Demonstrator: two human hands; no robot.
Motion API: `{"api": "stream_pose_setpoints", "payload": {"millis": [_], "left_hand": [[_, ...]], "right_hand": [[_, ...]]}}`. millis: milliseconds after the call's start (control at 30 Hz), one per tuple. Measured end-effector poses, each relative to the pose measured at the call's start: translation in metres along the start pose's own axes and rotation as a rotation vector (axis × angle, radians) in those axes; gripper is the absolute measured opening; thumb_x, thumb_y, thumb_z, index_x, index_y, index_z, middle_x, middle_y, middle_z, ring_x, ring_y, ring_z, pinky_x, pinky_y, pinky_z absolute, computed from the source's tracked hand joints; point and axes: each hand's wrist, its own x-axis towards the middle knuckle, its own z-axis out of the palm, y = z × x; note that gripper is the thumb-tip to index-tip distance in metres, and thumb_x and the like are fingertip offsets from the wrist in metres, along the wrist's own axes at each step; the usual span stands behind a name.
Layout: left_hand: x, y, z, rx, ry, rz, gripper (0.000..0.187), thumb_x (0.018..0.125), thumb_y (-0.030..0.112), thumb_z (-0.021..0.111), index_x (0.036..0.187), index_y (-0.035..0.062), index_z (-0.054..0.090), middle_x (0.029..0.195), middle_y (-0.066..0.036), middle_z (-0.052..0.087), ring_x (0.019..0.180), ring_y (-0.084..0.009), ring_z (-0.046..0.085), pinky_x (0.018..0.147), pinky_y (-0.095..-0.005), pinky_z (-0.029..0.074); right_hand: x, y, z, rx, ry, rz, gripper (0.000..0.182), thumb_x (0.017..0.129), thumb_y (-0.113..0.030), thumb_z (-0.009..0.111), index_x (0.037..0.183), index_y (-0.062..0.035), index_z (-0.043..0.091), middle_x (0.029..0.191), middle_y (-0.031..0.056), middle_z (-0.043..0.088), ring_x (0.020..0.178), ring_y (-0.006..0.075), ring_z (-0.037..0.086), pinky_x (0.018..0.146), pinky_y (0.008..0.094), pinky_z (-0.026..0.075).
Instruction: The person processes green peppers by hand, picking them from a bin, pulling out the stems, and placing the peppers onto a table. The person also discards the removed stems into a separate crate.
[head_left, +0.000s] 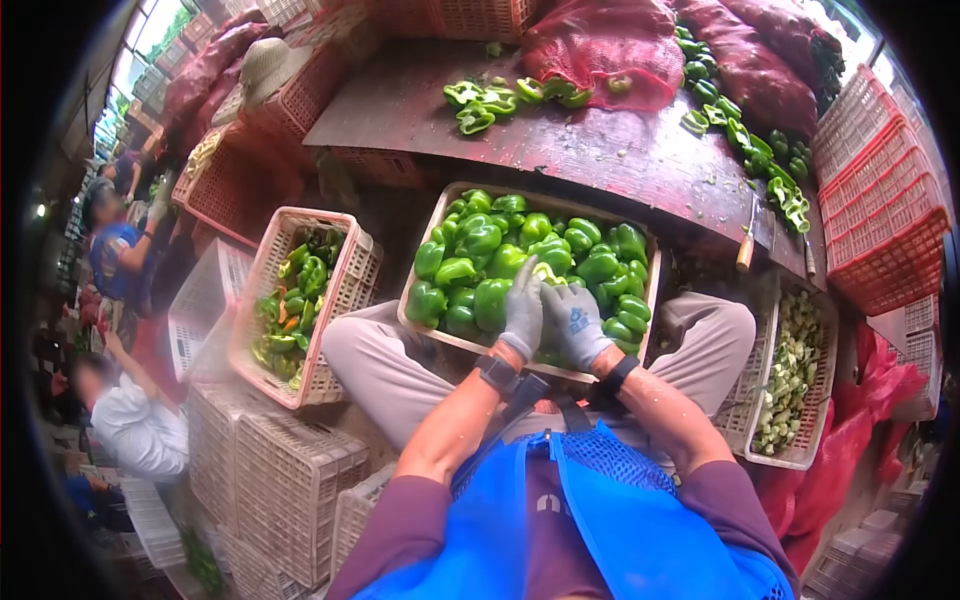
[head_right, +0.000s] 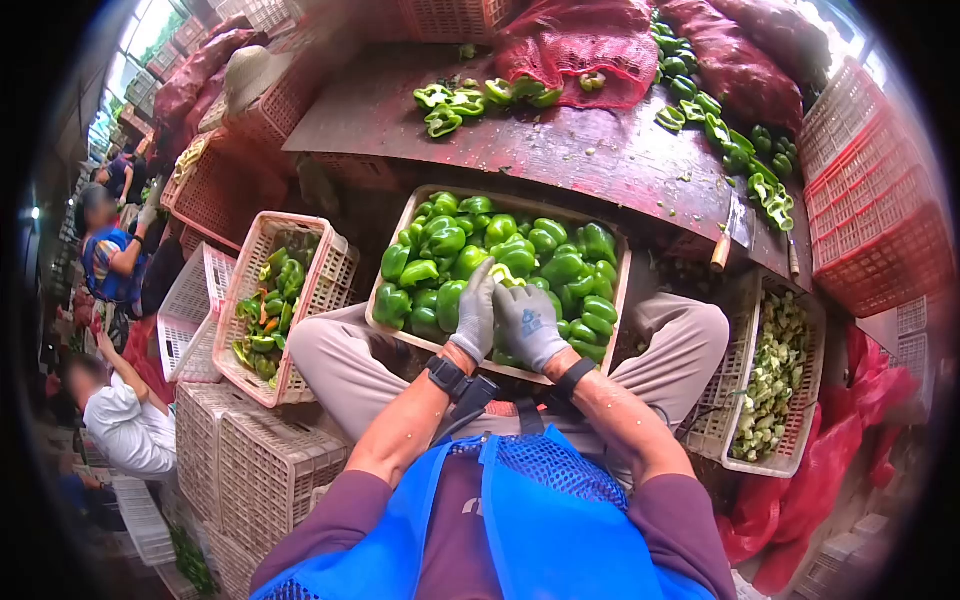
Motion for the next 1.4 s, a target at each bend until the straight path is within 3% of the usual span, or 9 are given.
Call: {"api": "stream_pose_setpoints", "payload": {"millis": [200, 333, 467, 600, 700, 800, 1000, 1133, 1400], "left_hand": [[-0.004, 0.015, 0.008, -0.107, -0.098, -0.077, 0.042, 0.099, 0.010, 0.043, 0.138, 0.0008, 0.052, 0.124, -0.012, 0.063, 0.101, -0.0160, 0.062, 0.087, -0.0256, 0.051], [0.015, 0.014, 0.002, -0.462, -0.121, -0.136, 0.039, 0.100, 0.009, 0.043, 0.136, 0.0008, 0.054, 0.121, -0.011, 0.063, 0.100, -0.0149, 0.063, 0.085, -0.0262, 0.053], [0.061, 0.044, -0.010, 0.367, -0.099, 0.377, 0.042, 0.092, 0.004, 0.053, 0.134, 0.0054, 0.058, 0.143, -0.016, 0.051, 0.132, -0.0295, 0.047, 0.115, -0.0379, 0.031], [0.108, 0.064, 0.013, 0.986, -0.171, 0.833, 0.047, 0.083, 0.009, 0.060, 0.130, 0.0143, 0.061, 0.139, -0.013, 0.054, 0.121, -0.0338, 0.052, 0.103, -0.0413, 0.042], [0.137, 0.018, 0.027, 1.320, -0.419, 0.681, 0.042, 0.087, 0.028, 0.060, 0.127, 0.0146, 0.063, 0.148, -0.009, 0.046, 0.130, -0.0388, 0.044, 0.106, -0.0469, 0.037], [0.147, -0.021, 0.031, 1.448, -0.511, 0.592, 0.054, 0.092, 0.048, 0.054, 0.134, 0.0146, 0.058, 0.153, -0.009, 0.039, 0.136, -0.0441, 0.035, 0.110, -0.0543, 0.032], [0.145, -0.023, 0.026, 1.358, -0.495, 0.610, 0.063, 0.090, 0.048, 0.056, 0.142, 0.0137, 0.051, 0.155, -0.009, 0.036, 0.138, -0.0446, 0.033, 0.113, -0.0530, 0.028], [0.145, -0.024, 0.027, 1.345, -0.469, 0.638, 0.063, 0.087, 0.046, 0.060, 0.141, 0.0142, 0.052, 0.153, -0.009, 0.038, 0.136, -0.0448, 0.033, 0.111, -0.0541, 0.028], [0.147, -0.023, 0.025, 1.278, -0.447, 0.627, 0.063, 0.085, 0.044, 0.062, 0.140, 0.0156, 0.051, 0.151, -0.008, 0.041, 0.133, -0.0465, 0.034, 0.110, -0.0558, 0.028]], "right_hand": [[0.000, 0.014, 0.021, 0.254, 0.176, 0.295, 0.011, 0.088, -0.014, 0.057, 0.093, -0.0079, 0.065, 0.086, 0.0144, 0.065, 0.080, 0.0382, 0.061, 0.070, 0.0450, 0.049], [0.006, 0.030, 0.002, 0.713, 0.159, 0.623, 0.019, 0.095, -0.018, 0.058, 0.105, -0.0044, 0.066, 0.091, 0.0101, 0.069, 0.084, 0.0234, 0.066, 0.072, 0.0358, 0.051], [0.015, 0.049, -0.106, 0.830, 0.414, 0.699, 0.026, 0.100, -0.019, 0.055, 0.115, 0.0008, 0.065, 0.099, 0.0058, 0.069, 0.091, 0.0118, 0.061, 0.082, 0.0283, 0.049], [-0.026, 0.101, -0.188, 0.481, 0.734, 0.650, 0.026, 0.101, -0.018, 0.054, 0.115, 0.0010, 0.065, 0.101, 0.0081, 0.069, 0.093, 0.0157, 0.062, 0.085, 0.0305, 0.049], [-0.084, 0.176, -0.222, 0.136, 0.845, 0.733, 0.027, 0.101, -0.017, 0.053, 0.116, 0.0011, 0.066, 0.103, 0.0099, 0.069, 0.094, 0.0187, 0.063, 0.087, 0.0322, 0.049], [-0.171, 0.259, -0.245, -0.219, 0.680, 0.920, 0.028, 0.101, -0.020, 0.052, 0.116, -0.0007, 0.066, 0.106, 0.0147, 0.070, 0.098, 0.0254, 0.065, 0.090, 0.0360, 0.048], [-0.257, 0.355, -0.242, -0.808, -0.288, 1.525, 0.047, 0.092, -0.025, 0.060, 0.135, -0.0071, 0.052, 0.134, 0.0223, 0.055, 0.120, 0.0379, 0.055, 0.100, 0.0439, 0.047], [-0.110, 0.376, -0.225, -0.543, 0.043, 0.847, 0.048, 0.088, -0.022, 0.063, 0.133, -0.0081, 0.053, 0.130, 0.0205, 0.055, 0.118, 0.0363, 0.055, 0.097, 0.0441, 0.046], [0.250, 0.285, -0.035, -0.217, -0.023, 0.016, 0.044, 0.082, -0.015, 0.065, 0.125, -0.0129, 0.055, 0.115, 0.0145, 0.059, 0.106, 0.0336, 0.060, 0.085, 0.0461, 0.050]]}}
